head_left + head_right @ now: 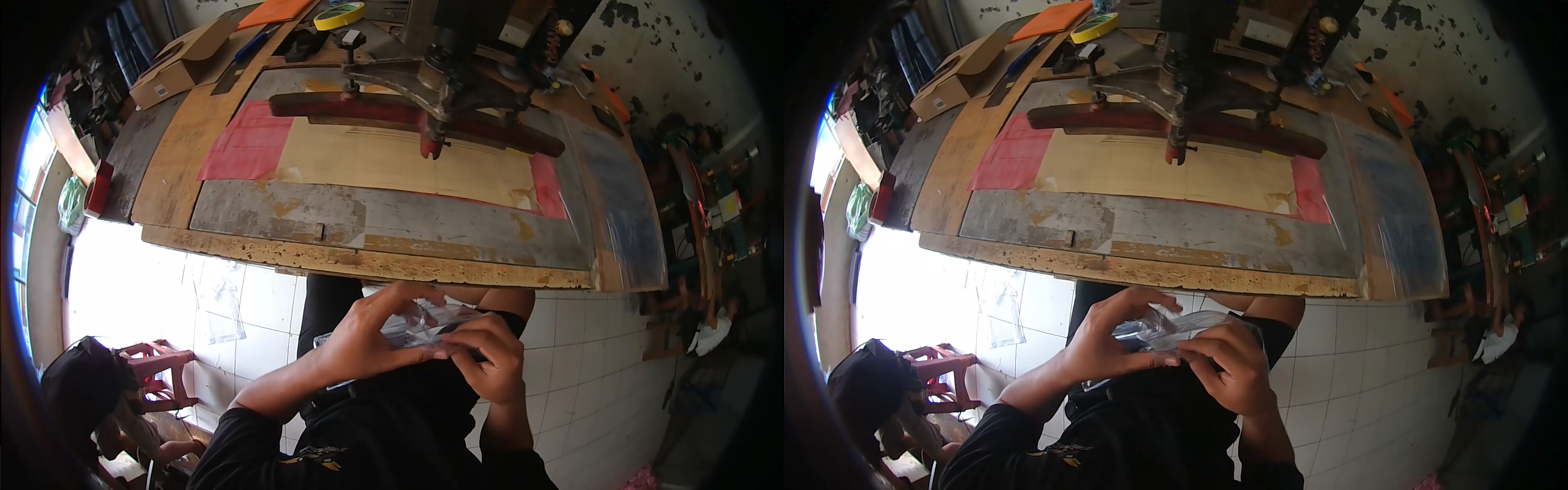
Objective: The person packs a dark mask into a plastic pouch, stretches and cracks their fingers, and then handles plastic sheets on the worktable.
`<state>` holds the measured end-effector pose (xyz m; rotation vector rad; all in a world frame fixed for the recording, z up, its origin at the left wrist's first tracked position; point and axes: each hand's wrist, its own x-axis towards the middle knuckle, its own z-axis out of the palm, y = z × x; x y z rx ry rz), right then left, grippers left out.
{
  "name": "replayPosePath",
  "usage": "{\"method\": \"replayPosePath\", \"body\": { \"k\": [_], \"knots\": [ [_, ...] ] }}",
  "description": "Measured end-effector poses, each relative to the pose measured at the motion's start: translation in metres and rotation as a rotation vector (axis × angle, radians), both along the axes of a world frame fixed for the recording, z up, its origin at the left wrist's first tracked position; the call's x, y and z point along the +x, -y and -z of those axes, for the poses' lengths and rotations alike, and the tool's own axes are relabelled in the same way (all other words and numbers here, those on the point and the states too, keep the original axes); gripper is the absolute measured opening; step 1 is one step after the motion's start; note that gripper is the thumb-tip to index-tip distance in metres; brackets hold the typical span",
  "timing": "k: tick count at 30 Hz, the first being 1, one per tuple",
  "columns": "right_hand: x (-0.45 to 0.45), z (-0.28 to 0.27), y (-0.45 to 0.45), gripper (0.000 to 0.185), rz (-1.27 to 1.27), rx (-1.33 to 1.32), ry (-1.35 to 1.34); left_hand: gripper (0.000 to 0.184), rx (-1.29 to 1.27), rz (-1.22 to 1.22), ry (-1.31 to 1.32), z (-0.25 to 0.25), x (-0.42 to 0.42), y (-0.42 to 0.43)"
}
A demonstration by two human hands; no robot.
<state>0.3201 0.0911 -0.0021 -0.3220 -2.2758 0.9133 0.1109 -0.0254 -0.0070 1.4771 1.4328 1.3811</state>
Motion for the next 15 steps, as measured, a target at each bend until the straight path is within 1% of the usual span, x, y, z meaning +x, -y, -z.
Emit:
{"method": "replayPosePath", "body": {
  "k": [3, 5, 6, 7, 8, 10, 11, 13, 14, 15],
  "knots": [
    [0.006, 0.008, 0.0, 0.022, 0.056, -0.023, -0.019, 0.079, -0.044, -0.014, -0.036, -0.007, -0.003, -0.001],
    [0.014, 0.003, -0.01, 0.023, 0.042, -0.039, -0.035, 0.078, -0.033, -0.026, -0.034, -0.007, -0.009, 0.001],
    [0.02, -0.001, -0.016, 0.03, 0.028, -0.057, -0.049, 0.078, -0.022, -0.038, -0.031, -0.006, -0.015, 0.004],
    [0.025, -0.007, -0.021, 0.049, 0.113, -0.113, -0.061, 0.075, 0.046, -0.056, 0.033, -0.003, -0.021, 0.006],
    [0.028, -0.01, -0.026, 0.044, 0.221, -0.148, -0.108, 0.075, 0.074, -0.072, 0.113, 0.005, -0.03, 0.013],
    [0.055, 0.007, -0.045, 0.034, 0.489, -0.177, 0.001, 0.078, 0.145, -0.13, 0.236, 0.009, -0.044, 0.026],
    [0.069, 0.018, -0.051, 0.034, 0.491, -0.172, 0.001, 0.078, 0.149, -0.129, 0.237, 0.01, -0.048, 0.031],
    [0.085, 0.036, -0.058, 0.03, 0.443, -0.575, 0.248, 0.086, 0.224, -0.222, 0.433, 0.012, -0.054, 0.038],
    [0.087, 0.044, -0.056, 0.025, 0.367, -0.685, 0.355, 0.086, 0.226, -0.225, 0.435, 0.013, -0.057, 0.041],
    [0.085, 0.053, -0.051, 0.025, 0.288, -0.708, 0.321, 0.088, 0.239, -0.222, 0.458, 0.013, -0.059, 0.043]
  ]
}}
